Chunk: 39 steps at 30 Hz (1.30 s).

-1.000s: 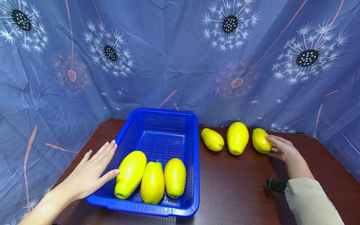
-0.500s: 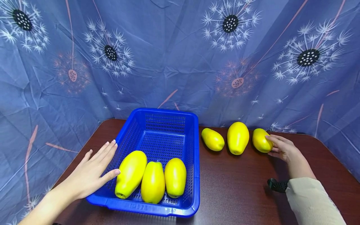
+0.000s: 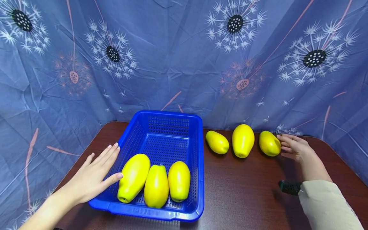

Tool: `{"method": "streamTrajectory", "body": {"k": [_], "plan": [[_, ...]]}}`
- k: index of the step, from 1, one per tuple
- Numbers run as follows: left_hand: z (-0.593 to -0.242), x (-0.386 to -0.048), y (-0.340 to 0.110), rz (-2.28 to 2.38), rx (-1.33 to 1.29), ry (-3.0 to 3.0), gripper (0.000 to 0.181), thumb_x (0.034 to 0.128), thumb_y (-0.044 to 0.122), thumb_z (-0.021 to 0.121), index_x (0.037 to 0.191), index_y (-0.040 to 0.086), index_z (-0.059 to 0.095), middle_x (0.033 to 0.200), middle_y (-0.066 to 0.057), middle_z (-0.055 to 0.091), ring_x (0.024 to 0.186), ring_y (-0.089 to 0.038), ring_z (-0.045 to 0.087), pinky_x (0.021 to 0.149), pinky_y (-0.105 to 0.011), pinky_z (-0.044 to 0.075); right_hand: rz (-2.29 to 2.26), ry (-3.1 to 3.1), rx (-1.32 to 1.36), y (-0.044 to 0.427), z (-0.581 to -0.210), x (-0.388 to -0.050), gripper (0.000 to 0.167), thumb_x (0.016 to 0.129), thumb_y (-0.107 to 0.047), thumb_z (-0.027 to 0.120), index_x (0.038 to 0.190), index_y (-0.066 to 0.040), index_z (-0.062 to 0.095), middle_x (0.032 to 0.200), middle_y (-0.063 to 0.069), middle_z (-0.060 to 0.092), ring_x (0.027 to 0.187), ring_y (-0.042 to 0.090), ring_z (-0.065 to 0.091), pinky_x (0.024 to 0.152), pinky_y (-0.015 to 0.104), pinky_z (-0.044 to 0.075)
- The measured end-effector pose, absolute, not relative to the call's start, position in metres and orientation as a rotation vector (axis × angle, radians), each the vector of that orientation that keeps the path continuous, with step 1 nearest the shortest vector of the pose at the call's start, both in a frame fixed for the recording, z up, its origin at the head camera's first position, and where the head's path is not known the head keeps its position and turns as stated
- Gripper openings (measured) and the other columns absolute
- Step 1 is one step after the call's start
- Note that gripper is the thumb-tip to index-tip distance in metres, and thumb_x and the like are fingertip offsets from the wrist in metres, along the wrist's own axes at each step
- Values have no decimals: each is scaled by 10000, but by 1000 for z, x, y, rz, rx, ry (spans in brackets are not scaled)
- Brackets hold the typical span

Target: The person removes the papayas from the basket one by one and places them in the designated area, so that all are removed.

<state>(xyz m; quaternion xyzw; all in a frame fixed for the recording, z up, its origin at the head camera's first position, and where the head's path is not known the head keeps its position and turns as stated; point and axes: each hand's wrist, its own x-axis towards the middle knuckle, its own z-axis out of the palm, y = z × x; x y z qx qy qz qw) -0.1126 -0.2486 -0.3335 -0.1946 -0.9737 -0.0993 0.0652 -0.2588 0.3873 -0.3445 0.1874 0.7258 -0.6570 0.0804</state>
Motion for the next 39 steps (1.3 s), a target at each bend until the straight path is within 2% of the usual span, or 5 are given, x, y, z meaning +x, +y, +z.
{"method": "streamTrajectory", "body": {"k": [6,13,26,31,39], "plan": [[-333,-113,-249,-304,-581,-2946,761,926,484,480,1481,40,207,1528,-152,198,1410,-299,126,1038,-642,81,-1928,2253,515,378,-315,-254,682,849,-347,664,1407,-194,305,1293,230,316,782,81,562,649,294,541],[-334,-113,-250,-288,-584,-2930,760,925,483,485,1476,32,220,1522,-161,211,1394,-331,172,1031,-642,104,-1914,2251,335,354,-284,-258,673,860,-371,646,1413,-241,285,1147,-26,401,994,145,439,670,217,512],[-333,-113,-249,-306,-577,-2946,761,925,485,481,1476,31,218,1522,-167,206,1399,-326,157,1028,-651,98,-1677,2346,49,276,-252,-251,382,912,-383,574,1252,-308,417,1304,-10,366,1156,206,440,907,330,466],[-333,-113,-249,-307,-576,-2947,763,924,488,481,1476,32,218,1523,-167,204,1399,-329,156,1025,-652,102,-1642,2268,-113,241,-245,-240,493,932,-317,567,1363,-163,384,1468,147,241,997,68,545,843,291,494],[-334,-113,-249,-309,-588,-2938,759,925,485,482,1475,31,222,1523,-164,207,1394,-334,170,1026,-651,105,-1601,2113,-315,184,-251,-224,599,918,-223,588,1408,8,332,1415,217,346,1120,272,523,884,374,485]]}}
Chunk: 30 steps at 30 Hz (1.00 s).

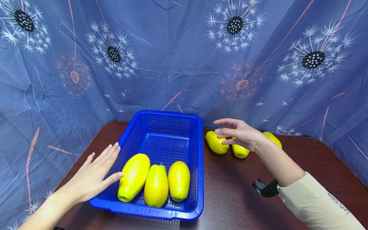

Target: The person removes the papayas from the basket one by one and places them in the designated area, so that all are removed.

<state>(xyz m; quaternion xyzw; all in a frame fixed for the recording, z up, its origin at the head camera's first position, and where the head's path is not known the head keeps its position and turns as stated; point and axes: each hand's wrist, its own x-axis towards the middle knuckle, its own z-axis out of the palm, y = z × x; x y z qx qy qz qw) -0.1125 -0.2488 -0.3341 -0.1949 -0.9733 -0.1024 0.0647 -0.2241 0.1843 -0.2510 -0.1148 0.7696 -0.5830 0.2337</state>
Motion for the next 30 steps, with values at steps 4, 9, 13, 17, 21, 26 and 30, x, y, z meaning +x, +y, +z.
{"method": "streamTrajectory", "body": {"k": [4,9,13,17,21,26,30], "plan": [[-335,-112,-249,-312,-585,-2945,759,927,487,476,1478,36,214,1525,-162,202,1402,-321,148,1037,-644,81,-1561,2072,-375,157,-261,-221,585,892,-214,630,1377,8,388,1268,216,501,1061,276,562,857,379,498],[-335,-112,-250,-313,-577,-2954,763,926,489,475,1481,39,206,1528,-162,192,1411,-303,118,1046,-636,55,-1494,1994,-429,127,-270,-221,527,871,-167,656,1339,-33,454,1123,162,577,1064,311,553,859,411,496],[-334,-113,-249,-314,-580,-2957,762,927,492,472,1482,43,204,1530,-160,187,1411,-301,118,1046,-637,56,-1395,1996,-488,112,-275,-221,491,866,-138,660,1315,-48,485,1130,152,576,1042,259,576,859,392,498],[-333,-113,-249,-315,-580,-2959,764,926,489,477,1479,34,209,1527,-168,190,1401,-325,146,1040,-645,69,-1233,2062,-585,98,-278,-222,514,847,-140,687,1317,-68,493,1189,157,546,1007,217,594,834,370,510],[-333,-112,-249,-309,-583,-2951,766,924,487,482,1477,31,212,1525,-170,194,1398,-331,157,1035,-647,81,-981,2179,-679,84,-281,-221,548,814,-149,723,1313,-91,503,1192,140,541,1036,246,579,830,359,504],[-334,-112,-249,-303,-582,-2949,763,925,489,477,1478,34,213,1527,-165,193,1405,-312,139,1041,-644,72,-558,2331,-740,67,-282,-216,574,778,-232,765,1291,-138,525,1237,123,552,1138,260,525,877,366,469],[-334,-113,-248,-297,-585,-2940,758,926,488,478,1474,29,225,1524,-166,201,1403,-314,147,1037,-646,82,-181,2425,-809,55,-285,-209,646,756,-381,766,1304,-140,522,1267,63,559,1156,212,521,934,362,431]]}}
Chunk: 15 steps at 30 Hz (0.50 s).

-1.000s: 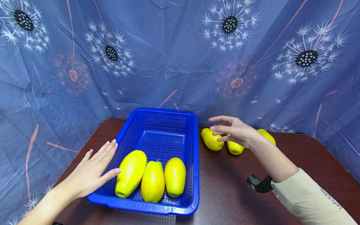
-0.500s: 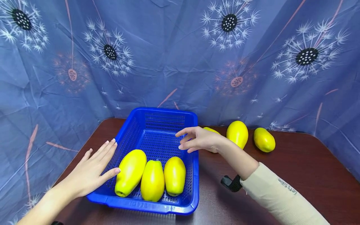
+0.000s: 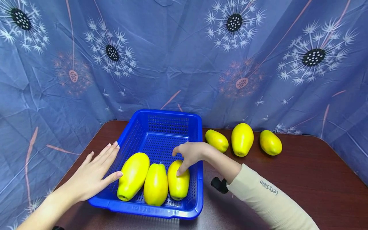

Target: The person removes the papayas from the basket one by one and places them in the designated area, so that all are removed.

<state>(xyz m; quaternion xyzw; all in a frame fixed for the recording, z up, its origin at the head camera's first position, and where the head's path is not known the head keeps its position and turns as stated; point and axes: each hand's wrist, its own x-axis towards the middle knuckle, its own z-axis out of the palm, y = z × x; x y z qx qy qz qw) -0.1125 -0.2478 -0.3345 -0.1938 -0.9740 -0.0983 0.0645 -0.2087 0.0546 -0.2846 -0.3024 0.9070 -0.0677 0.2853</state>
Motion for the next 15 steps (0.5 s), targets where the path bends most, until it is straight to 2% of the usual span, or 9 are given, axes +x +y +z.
{"method": "streamTrajectory", "body": {"k": [3,7,11,15], "plan": [[-333,-112,-248,-280,-583,-2939,763,925,496,475,1476,33,220,1525,-159,204,1406,-307,142,1037,-646,81,44,2460,-870,47,-287,-203,687,750,-468,741,1306,-126,525,1221,23,590,1136,190,532,948,344,418],[-333,-113,-248,-265,-590,-2935,767,923,504,474,1479,41,217,1528,-139,209,1410,-293,131,1034,-646,87,138,2450,-905,45,-289,-199,672,768,-493,712,1293,-115,531,1164,12,613,1087,177,558,929,325,429],[-333,-114,-248,-271,-591,-2929,768,923,502,476,1479,40,217,1525,-147,212,1408,-296,138,1035,-647,85,144,2417,-921,45,-289,-201,668,785,-494,694,1312,-127,505,1184,2,601,1093,164,550,936,319,419],[-333,-113,-248,-269,-585,-2928,769,920,501,482,1476,36,223,1519,-168,217,1406,-300,144,1043,-640,69,159,2372,-909,41,-292,-203,751,761,-532,699,1341,-114,470,1229,2,579,1137,153,527,959,298,401]]}}
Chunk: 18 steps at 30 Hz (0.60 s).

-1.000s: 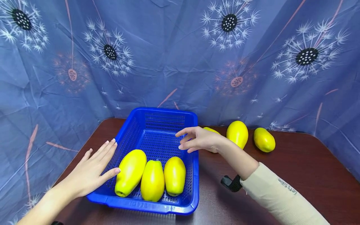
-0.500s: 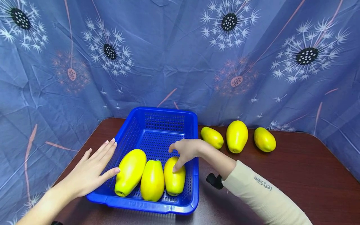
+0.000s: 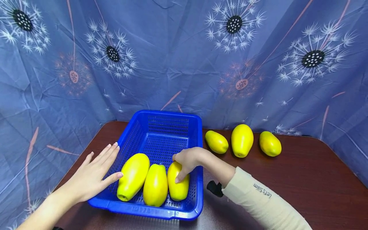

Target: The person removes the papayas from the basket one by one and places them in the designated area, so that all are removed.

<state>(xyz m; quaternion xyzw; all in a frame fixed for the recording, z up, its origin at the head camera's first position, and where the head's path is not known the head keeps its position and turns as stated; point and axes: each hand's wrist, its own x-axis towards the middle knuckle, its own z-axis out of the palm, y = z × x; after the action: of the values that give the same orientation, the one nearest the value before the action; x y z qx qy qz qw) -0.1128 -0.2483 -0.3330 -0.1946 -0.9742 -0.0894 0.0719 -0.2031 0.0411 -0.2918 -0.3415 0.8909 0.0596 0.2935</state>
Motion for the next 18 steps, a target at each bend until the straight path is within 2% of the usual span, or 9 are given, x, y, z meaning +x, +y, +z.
{"method": "streamTrajectory", "body": {"k": [4,8,14,18], "plan": [[-334,-113,-247,-264,-586,-2935,773,920,505,480,1477,37,219,1521,-167,211,1412,-284,123,1047,-636,60,139,2356,-861,39,-298,-205,842,693,-575,735,1337,-104,464,1222,5,574,1137,148,521,957,286,401],[-334,-114,-248,-266,-583,-2947,774,922,508,472,1480,40,209,1523,-168,202,1412,-292,121,1041,-644,66,29,2419,-809,37,-303,-209,902,647,-529,794,1362,-108,439,1211,11,571,1126,152,513,957,295,402],[-333,-113,-249,-258,-575,-2944,772,920,506,475,1479,41,216,1522,-165,208,1401,-317,153,1041,-644,63,-179,2546,-726,36,-307,-213,920,642,-457,827,1364,-61,418,1142,52,589,1038,180,541,911,329,436],[-334,-113,-248,-252,-582,-2941,772,919,508,477,1477,39,222,1521,-166,211,1401,-315,155,1039,-645,77,-291,2587,-648,36,-310,-215,892,649,-445,826,1355,-70,429,1078,40,594,959,177,549,860,328,455]]}}
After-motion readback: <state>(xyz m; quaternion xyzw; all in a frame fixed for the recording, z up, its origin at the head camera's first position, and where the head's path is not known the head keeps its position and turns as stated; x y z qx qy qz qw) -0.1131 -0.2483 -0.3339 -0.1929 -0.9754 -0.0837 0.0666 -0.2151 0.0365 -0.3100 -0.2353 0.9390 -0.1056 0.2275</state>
